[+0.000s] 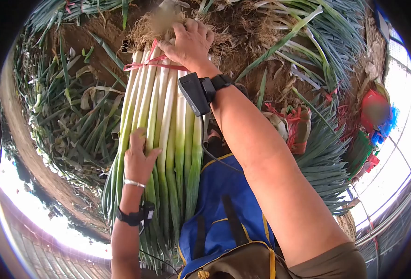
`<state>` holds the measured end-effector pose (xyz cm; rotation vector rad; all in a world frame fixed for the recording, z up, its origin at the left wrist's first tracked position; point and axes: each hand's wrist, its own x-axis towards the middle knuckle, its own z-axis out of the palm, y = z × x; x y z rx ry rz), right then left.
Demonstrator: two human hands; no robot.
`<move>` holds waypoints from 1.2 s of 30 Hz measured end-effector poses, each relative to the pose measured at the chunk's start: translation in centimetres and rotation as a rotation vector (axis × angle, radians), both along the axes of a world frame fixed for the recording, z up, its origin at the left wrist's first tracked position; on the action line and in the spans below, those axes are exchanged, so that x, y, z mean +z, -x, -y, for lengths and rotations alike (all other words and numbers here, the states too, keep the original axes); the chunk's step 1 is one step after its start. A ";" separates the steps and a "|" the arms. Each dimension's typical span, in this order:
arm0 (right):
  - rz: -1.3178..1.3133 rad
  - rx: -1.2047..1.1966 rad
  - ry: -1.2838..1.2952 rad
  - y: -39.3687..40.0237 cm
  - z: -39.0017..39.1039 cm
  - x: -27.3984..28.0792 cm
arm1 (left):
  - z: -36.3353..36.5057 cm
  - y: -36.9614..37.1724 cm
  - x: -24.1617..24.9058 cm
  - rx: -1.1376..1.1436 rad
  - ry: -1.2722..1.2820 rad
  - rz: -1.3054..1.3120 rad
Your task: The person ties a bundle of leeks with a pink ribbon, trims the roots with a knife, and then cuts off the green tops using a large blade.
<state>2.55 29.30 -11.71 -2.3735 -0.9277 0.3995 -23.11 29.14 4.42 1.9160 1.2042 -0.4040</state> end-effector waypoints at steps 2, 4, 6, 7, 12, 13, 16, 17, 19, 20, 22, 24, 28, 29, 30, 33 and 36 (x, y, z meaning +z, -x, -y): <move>-0.003 0.002 0.019 0.1 0.0 0.2 | 1.0 1.1 1.5 -0.057 -0.068 -0.134; 0.001 0.002 0.040 0.0 0.1 0.3 | 1.9 1.6 2.8 -0.080 -0.122 -0.139; -0.019 0.000 0.012 0.1 0.1 0.4 | 2.5 2.0 3.1 -0.086 -0.235 -0.126; -0.018 0.001 0.011 0.0 0.1 0.5 | 2.5 2.2 2.9 -0.084 -0.235 -0.125; -0.054 -0.002 0.025 -0.1 0.0 0.7 | 2.2 2.4 2.4 0.055 -0.146 -0.064; -0.053 -0.002 0.026 -0.1 0.0 0.7 | 2.1 2.5 2.2 0.055 -0.145 -0.063; -0.072 -0.008 0.044 0.1 -0.2 0.8 | 2.0 3.1 1.6 0.094 -0.132 -0.036; -0.050 -0.008 0.050 0.1 -0.3 0.7 | 1.8 3.2 1.4 0.121 -0.111 -0.039; -0.024 -0.009 0.059 0.0 -0.2 0.4 | 1.5 3.2 1.1 0.147 -0.087 -0.038; -0.019 -0.008 0.064 0.0 -0.1 0.4 | 1.2 3.4 1.0 0.202 -0.028 -0.019; -0.015 -0.002 0.065 0.0 -0.2 0.4 | 1.0 3.7 0.7 0.262 0.027 -0.002; 0.022 0.008 0.043 0.0 -0.1 0.3 | 1.0 4.1 0.4 0.196 -0.006 0.037; -0.002 -0.001 0.054 0.2 -0.2 1.9 | 1.5 3.7 0.4 0.069 -0.125 0.000; 0.098 -0.021 0.083 0.7 -0.2 2.6 | 1.2 3.6 0.4 0.070 -0.127 0.008; 0.193 -0.038 0.111 1.6 -0.4 3.6 | 0.8 3.4 0.4 0.132 -0.051 -0.010; 0.071 0.233 0.046 6.9 1.1 8.2 | 0.3 3.6 0.2 0.212 0.058 -0.013; -0.036 0.525 0.033 12.9 3.2 9.2 | -0.5 3.1 0.5 0.226 0.126 0.000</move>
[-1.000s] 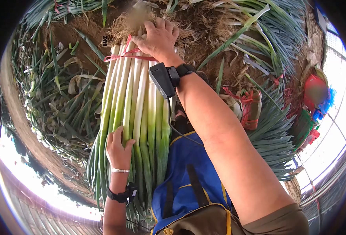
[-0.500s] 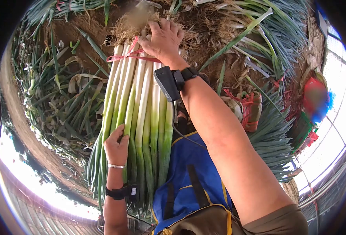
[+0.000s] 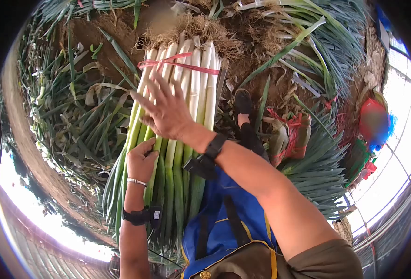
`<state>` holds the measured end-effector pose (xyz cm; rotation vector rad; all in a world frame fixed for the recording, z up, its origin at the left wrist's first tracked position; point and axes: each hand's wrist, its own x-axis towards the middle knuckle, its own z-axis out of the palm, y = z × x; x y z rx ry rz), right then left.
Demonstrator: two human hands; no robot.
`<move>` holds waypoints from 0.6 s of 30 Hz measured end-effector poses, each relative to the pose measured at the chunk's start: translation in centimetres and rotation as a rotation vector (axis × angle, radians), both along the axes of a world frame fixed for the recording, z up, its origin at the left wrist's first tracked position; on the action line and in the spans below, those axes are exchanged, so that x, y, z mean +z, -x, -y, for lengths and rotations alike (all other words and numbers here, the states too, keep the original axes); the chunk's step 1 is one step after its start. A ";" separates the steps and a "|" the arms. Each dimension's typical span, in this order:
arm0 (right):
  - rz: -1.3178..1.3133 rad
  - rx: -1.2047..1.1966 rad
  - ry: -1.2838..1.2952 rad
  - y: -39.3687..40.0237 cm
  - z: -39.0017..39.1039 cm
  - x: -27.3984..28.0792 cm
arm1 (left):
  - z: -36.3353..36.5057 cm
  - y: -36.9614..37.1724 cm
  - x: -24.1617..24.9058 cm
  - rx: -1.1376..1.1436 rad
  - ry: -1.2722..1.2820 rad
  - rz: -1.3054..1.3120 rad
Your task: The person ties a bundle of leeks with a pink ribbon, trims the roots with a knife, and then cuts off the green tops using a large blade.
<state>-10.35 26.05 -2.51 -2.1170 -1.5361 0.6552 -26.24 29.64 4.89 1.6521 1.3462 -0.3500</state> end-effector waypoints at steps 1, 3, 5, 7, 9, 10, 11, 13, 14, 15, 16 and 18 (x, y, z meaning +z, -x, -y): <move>-0.023 0.086 0.042 1.3 0.7 -0.8 | -0.2 0.0 0.3 -0.007 0.051 -0.025; 0.014 0.065 0.051 1.9 0.4 -1.5 | 0.1 0.3 0.6 0.005 0.030 0.005; 0.037 0.090 -0.001 2.0 0.7 -2.1 | 1.1 0.0 1.5 -0.105 -0.140 -0.027; 0.023 0.094 0.006 2.2 0.5 -2.4 | 2.3 -0.3 3.1 -0.205 -0.281 -0.045; -0.001 0.094 0.023 2.3 0.7 -2.7 | 3.9 0.4 5.0 -0.246 -0.637 -0.131; 0.043 0.089 0.026 2.5 0.6 -2.9 | 4.6 1.0 5.5 -0.264 -0.599 -0.168; 0.087 0.086 0.024 2.7 0.3 -3.1 | 5.4 1.3 5.8 -0.262 -0.599 -0.179; 0.112 0.096 0.031 2.9 0.3 -3.4 | 7.2 1.6 5.8 -0.251 -0.483 -0.128; 0.096 0.092 0.012 2.8 0.3 -3.2 | 7.7 1.6 5.6 -0.258 -0.504 -0.169; 0.085 0.090 -0.005 2.5 0.3 -3.1 | 7.9 1.5 5.4 -0.253 -0.504 -0.164; 0.035 0.094 0.009 2.3 0.4 -3.0 | 8.2 1.3 5.3 -0.269 -0.556 -0.225; 0.045 0.108 0.032 2.3 0.5 -3.0 | 8.6 1.7 4.9 -0.264 -0.617 -0.283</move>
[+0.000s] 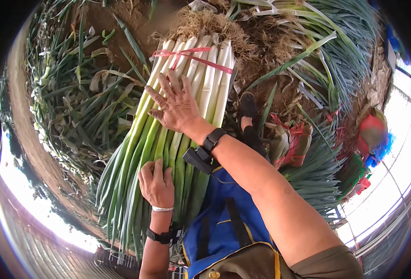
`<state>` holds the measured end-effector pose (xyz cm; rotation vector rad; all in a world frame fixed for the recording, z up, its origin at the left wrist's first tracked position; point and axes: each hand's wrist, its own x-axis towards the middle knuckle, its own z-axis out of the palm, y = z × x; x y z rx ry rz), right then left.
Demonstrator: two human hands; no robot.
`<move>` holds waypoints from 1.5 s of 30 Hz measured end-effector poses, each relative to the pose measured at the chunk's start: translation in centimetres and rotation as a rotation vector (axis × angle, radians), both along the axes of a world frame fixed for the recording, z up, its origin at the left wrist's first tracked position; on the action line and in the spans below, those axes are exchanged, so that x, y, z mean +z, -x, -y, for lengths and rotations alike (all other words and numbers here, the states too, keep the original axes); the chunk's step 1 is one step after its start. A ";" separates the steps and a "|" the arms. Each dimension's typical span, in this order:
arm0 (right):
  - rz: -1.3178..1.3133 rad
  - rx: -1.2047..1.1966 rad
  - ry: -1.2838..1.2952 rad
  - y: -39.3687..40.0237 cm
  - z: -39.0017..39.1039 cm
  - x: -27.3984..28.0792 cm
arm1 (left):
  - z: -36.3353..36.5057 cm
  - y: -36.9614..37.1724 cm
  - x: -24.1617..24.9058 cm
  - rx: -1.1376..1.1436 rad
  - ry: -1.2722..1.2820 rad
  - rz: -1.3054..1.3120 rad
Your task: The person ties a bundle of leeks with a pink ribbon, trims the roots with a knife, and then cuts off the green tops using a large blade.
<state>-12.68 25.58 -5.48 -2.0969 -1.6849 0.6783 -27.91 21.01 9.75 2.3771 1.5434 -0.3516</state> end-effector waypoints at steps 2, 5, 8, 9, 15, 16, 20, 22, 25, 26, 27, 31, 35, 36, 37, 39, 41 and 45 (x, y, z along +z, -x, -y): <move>0.012 -0.008 -0.002 0.1 -0.2 -0.1 | 0.0 0.6 -0.2 -0.017 -0.003 -0.005; 0.019 -0.015 0.002 0.2 0.0 -0.2 | 0.0 0.9 -0.7 -0.096 -0.032 -0.028; 0.007 -0.015 -0.013 0.0 -0.1 -0.2 | 0.0 0.8 -1.3 -0.143 -0.091 -0.025; 0.009 -0.009 -0.020 0.0 -0.1 -0.2 | 0.1 0.9 -1.6 -0.135 -0.114 -0.003; 0.036 -0.030 -0.078 -0.2 -0.2 0.2 | -0.6 1.5 -2.0 -0.156 -0.145 0.074; 0.031 -0.028 -0.095 -0.3 -0.1 0.2 | -0.6 1.4 -1.7 -0.147 -0.135 0.096; 0.054 0.014 -0.052 -0.6 -0.2 0.4 | 0.6 2.2 -1.3 -0.117 -0.113 0.095; 0.093 0.058 -0.005 -0.4 -0.2 2.0 | 1.6 2.6 -1.0 -0.090 -0.096 0.091; 0.076 0.234 -0.027 1.9 0.5 4.2 | 3.3 4.2 -0.1 -0.043 -0.093 0.101; 0.038 0.300 -0.030 3.2 0.9 4.9 | 3.9 4.7 0.3 -0.012 -0.080 0.106; 0.001 0.367 -0.031 4.7 1.3 5.8 | 4.6 5.2 0.8 0.019 -0.067 0.113; -0.147 0.516 -0.049 9.6 2.1 9.6 | 7.2 7.3 3.2 0.202 0.026 0.129; -0.200 0.655 -0.092 12.9 2.4 11.7 | 9.3 8.3 6.7 0.384 0.012 0.108; -0.197 0.700 -0.110 13.5 2.5 11.9 | 10.7 8.5 6.9 0.422 0.005 0.106; -0.201 0.739 -0.112 13.9 2.6 12.1 | 12.5 8.5 7.2 0.402 -0.020 0.234; -0.120 0.738 -0.136 14.5 1.9 12.1 | 16.5 7.9 7.5 0.310 -0.029 0.449; -0.144 0.761 -0.220 15.2 -0.1 12.1 | 22.2 6.0 5.9 0.469 0.240 0.733; -0.221 0.648 -0.213 18.5 -3.9 10.6 | 27.6 2.2 0.8 1.553 0.645 0.787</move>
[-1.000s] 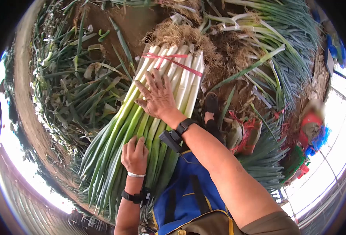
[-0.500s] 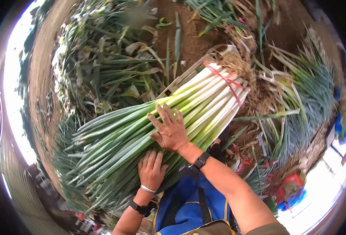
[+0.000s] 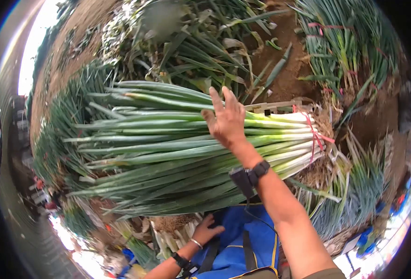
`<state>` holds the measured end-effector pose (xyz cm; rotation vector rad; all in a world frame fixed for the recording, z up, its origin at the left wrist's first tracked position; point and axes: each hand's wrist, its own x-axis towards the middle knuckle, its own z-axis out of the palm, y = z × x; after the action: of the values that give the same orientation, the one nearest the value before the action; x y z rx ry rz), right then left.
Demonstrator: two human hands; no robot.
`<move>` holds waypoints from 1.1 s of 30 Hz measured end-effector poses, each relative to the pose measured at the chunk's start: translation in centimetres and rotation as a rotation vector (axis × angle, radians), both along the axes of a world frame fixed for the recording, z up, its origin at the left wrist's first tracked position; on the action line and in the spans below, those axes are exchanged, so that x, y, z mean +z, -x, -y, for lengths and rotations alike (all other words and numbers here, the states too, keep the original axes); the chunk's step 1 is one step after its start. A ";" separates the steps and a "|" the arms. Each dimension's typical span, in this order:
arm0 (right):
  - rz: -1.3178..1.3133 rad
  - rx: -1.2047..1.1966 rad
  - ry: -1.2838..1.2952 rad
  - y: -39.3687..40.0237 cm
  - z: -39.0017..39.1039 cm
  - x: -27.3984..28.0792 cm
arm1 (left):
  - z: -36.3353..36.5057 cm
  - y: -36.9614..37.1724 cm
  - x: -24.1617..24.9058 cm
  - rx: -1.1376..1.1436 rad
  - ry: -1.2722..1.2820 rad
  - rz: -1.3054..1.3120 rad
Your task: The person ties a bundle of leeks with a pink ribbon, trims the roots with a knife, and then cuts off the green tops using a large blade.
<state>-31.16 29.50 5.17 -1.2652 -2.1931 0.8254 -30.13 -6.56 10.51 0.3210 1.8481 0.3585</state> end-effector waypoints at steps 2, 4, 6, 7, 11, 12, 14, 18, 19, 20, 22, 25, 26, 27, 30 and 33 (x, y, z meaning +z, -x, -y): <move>0.085 0.042 0.067 2.6 -1.7 -1.5 | 2.3 -0.4 -5.9 0.273 -0.101 -0.029; 0.166 0.133 0.144 4.9 -3.2 -2.3 | 4.1 0.6 -10.3 -1.042 -0.182 -0.645; 0.210 0.184 0.325 7.0 -4.7 -3.9 | 3.3 -1.1 -11.7 -0.385 -0.265 -0.484; 0.272 0.244 0.406 7.8 -5.5 -4.2 | 2.5 -1.7 -12.5 0.232 -0.339 -0.295; 0.238 0.317 0.554 10.7 -8.0 -7.4 | 1.4 -3.0 -14.5 -0.044 -0.521 -0.554; 0.179 0.300 0.616 11.2 -7.8 -6.1 | 1.3 -3.6 -15.2 -0.009 -0.523 -0.555; 0.151 0.260 0.969 12.2 -9.8 -8.3 | 0.9 -4.5 -16.7 -0.056 -0.533 -0.771; 0.280 0.172 1.084 14.1 -8.5 -5.2 | -1.8 -6.3 -17.0 0.914 -0.768 -0.201; 0.229 0.199 1.113 14.3 -8.5 -5.4 | -1.9 -6.5 -16.6 0.948 -0.764 -0.201; 0.085 0.199 1.274 14.6 -8.3 -5.4 | -2.3 -5.2 -14.4 1.218 -0.787 0.194; 0.046 0.325 1.270 15.7 -6.4 -1.0 | -2.6 -3.5 -12.8 1.482 -0.799 0.613; -0.043 0.183 1.121 16.2 -2.4 2.9 | -2.7 -2.4 -11.7 1.253 -0.768 0.366; -0.014 0.165 1.149 15.9 -3.4 1.9 | -2.9 -1.9 -10.6 1.268 -0.737 0.391; 0.011 0.150 1.175 15.7 -4.3 0.9 | -3.1 -1.4 -9.7 1.279 -0.710 0.413; 0.087 0.303 1.075 15.4 -2.4 3.3 | -4.2 -1.5 -8.1 1.255 -0.710 0.297; 0.172 0.547 0.876 13.2 -6.6 -3.2 | -4.9 -2.6 -8.2 1.285 -0.738 0.174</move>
<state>-44.35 36.11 1.93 -1.0809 -2.4297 2.1289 -27.48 -1.66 2.27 -0.4638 1.4576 1.8805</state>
